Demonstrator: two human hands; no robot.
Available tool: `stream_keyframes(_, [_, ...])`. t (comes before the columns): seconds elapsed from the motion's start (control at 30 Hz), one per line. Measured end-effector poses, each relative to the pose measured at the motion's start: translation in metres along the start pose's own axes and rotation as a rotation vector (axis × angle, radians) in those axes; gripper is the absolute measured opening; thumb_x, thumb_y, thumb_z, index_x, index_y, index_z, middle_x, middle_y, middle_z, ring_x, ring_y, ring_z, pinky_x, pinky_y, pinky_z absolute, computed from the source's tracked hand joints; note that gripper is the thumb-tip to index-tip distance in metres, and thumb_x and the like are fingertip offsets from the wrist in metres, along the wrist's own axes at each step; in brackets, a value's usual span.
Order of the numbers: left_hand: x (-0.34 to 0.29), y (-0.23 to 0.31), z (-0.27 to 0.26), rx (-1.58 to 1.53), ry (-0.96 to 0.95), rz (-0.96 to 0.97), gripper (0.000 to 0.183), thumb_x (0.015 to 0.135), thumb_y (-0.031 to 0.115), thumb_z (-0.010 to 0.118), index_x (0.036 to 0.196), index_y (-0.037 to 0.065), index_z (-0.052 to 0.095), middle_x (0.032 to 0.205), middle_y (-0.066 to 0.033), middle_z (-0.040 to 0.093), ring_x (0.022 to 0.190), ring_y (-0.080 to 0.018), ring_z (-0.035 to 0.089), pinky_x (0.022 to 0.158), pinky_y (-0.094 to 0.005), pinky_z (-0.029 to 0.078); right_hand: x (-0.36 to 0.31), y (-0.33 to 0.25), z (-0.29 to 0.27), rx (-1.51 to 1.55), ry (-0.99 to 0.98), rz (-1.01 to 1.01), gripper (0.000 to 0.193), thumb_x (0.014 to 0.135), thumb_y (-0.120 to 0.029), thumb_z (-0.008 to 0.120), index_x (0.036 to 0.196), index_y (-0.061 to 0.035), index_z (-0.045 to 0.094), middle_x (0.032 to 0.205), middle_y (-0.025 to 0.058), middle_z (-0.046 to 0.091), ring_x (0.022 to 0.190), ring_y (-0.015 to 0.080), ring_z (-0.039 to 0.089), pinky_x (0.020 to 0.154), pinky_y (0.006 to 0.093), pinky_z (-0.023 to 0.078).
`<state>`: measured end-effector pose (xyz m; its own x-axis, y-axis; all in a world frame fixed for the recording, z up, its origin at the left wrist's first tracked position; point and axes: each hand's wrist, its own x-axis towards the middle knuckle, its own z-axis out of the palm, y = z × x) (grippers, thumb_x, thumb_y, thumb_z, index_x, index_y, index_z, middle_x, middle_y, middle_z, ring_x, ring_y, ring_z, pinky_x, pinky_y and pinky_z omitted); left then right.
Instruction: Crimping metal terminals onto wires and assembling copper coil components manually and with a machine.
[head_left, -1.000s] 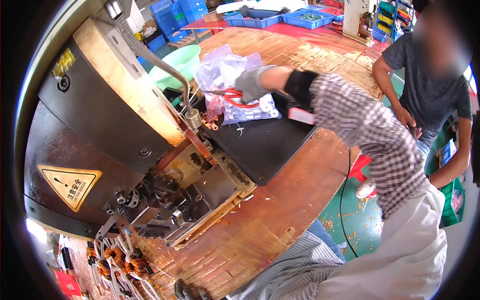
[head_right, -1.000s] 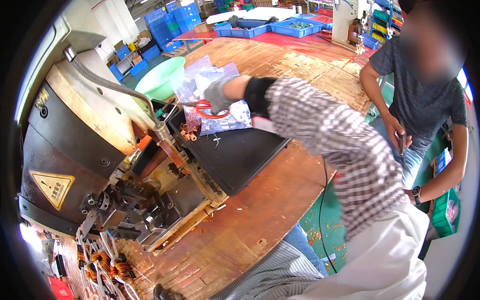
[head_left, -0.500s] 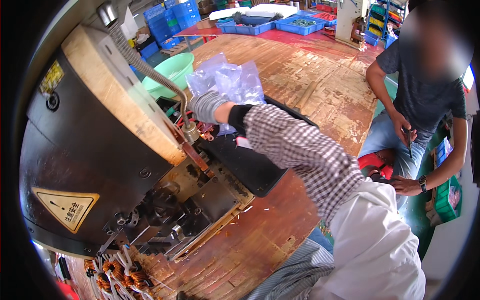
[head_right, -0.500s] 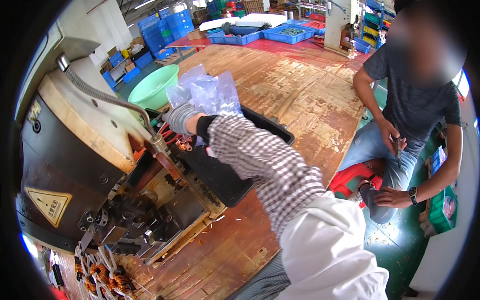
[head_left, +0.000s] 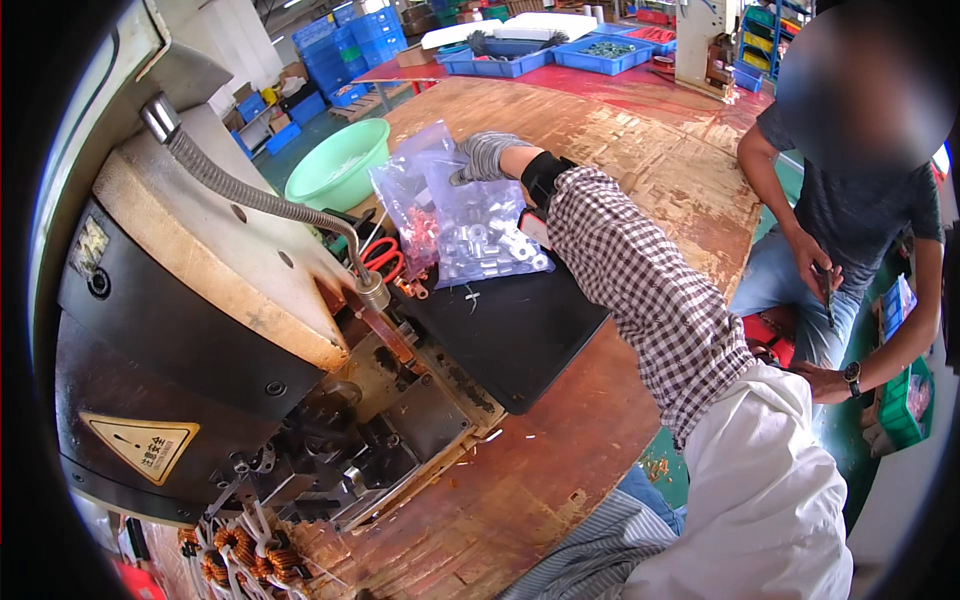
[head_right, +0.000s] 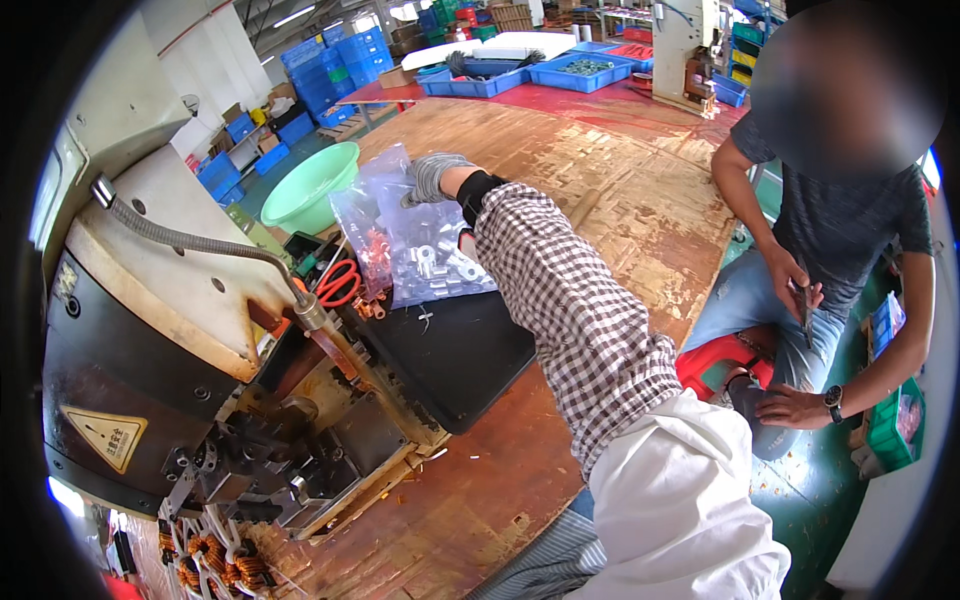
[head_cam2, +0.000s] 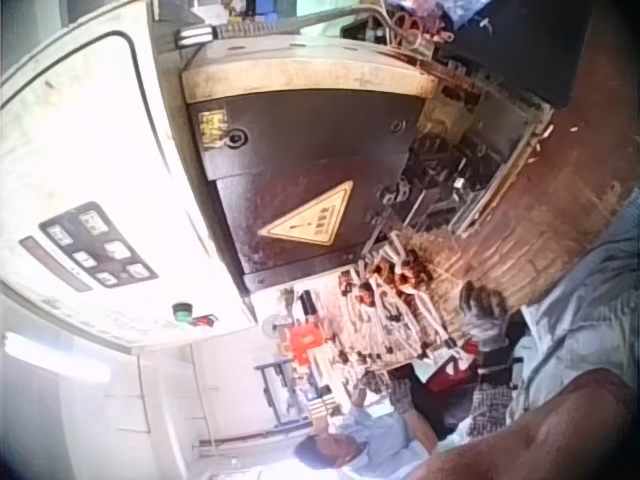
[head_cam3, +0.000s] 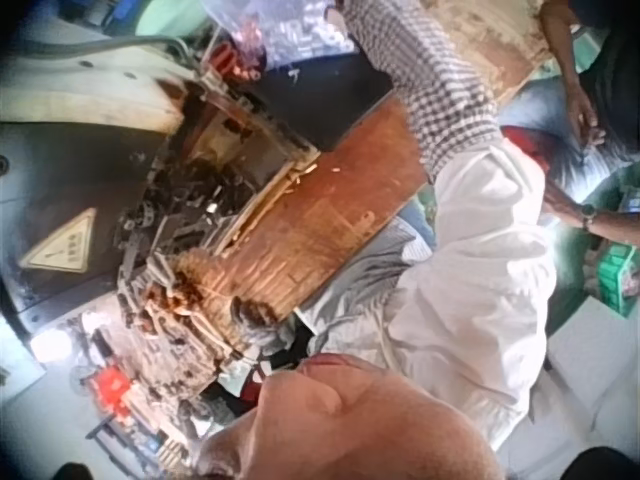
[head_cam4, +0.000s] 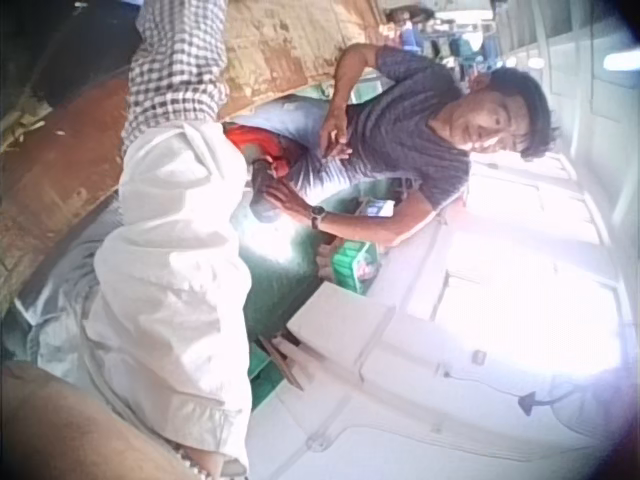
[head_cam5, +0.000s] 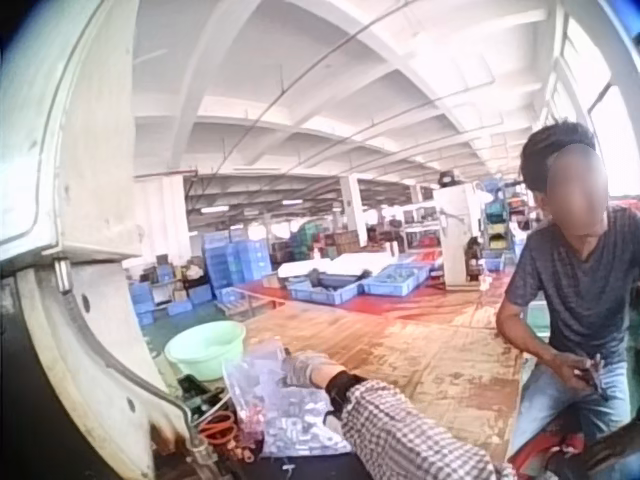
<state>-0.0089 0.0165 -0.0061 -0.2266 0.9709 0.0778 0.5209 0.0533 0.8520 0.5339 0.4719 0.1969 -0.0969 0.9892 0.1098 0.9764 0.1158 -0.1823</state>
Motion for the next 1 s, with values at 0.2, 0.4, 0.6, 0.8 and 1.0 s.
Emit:
stream_keyframes(0.2, [0.009, 0.050, 0.009, 0.531, 0.063, 0.398, 0.044, 0.085, 0.024, 0.051, 0.120, 0.003, 0.038, 0.085, -0.0106, 0.053, 0.053, -0.0167, 0.050, 0.043, -0.0242, 0.041, -0.036, -0.012, 0.004, -0.096, 0.063, -0.186, 0.041, 0.080, -0.044, 0.050, 0.096, -0.0076, 0.062, 0.092, 0.0162, 0.061, 0.089, 0.0342, 0.057, 0.076, 0.0408, 0.045])
stream_keyframes(0.4, [0.007, 0.025, 0.007, 0.171, 0.095, 0.204, 0.036, 0.087, 0.014, 0.047, 0.122, 0.012, 0.039, 0.081, -0.0093, 0.054, 0.053, -0.0163, 0.050, 0.037, -0.0226, 0.039, -0.091, -0.054, 0.004, -0.167, 0.534, -0.700, 0.034, 0.081, -0.038, 0.052, 0.087, -0.0067, 0.064, 0.071, 0.0139, 0.058, 0.072, 0.0322, 0.056, 0.071, 0.0412, 0.044])
stream_keyframes(0.6, [-0.002, 0.012, 0.003, 0.061, 0.155, 0.079, 0.031, 0.086, 0.014, 0.048, 0.117, 0.011, 0.044, 0.088, -0.0082, 0.054, 0.063, -0.0154, 0.052, 0.045, -0.0214, 0.044, -0.133, -0.090, -0.003, -0.179, 0.225, -0.480, 0.029, 0.082, -0.033, 0.049, 0.093, -0.0095, 0.062, 0.077, 0.0144, 0.060, 0.072, 0.0323, 0.058, 0.069, 0.0421, 0.045])
stream_keyframes(0.8, [-0.012, 0.049, 0.008, 0.645, 0.162, 0.432, 0.049, 0.077, 0.032, 0.054, 0.116, 0.004, 0.045, 0.113, -0.0190, 0.046, 0.103, -0.0355, 0.045, 0.090, -0.0431, 0.036, -0.135, -0.064, 0.007, 0.000, 0.333, -0.210, 0.030, 0.083, -0.031, 0.045, 0.093, -0.0082, 0.061, 0.086, 0.0170, 0.063, 0.082, 0.0328, 0.060, 0.072, 0.0421, 0.046])
stream_keyframes(1.0, [-0.002, 0.061, 0.011, 0.742, 0.152, 0.411, 0.043, 0.078, 0.029, 0.051, 0.111, 0.002, 0.046, 0.114, -0.0199, 0.046, 0.108, -0.0367, 0.042, 0.094, -0.0428, 0.033, -0.147, -0.058, 0.014, -0.096, 0.295, -0.183, 0.041, 0.083, -0.043, 0.044, 0.096, -0.0083, 0.060, 0.092, 0.0160, 0.062, 0.086, 0.0345, 0.058, 0.075, 0.0434, 0.045])
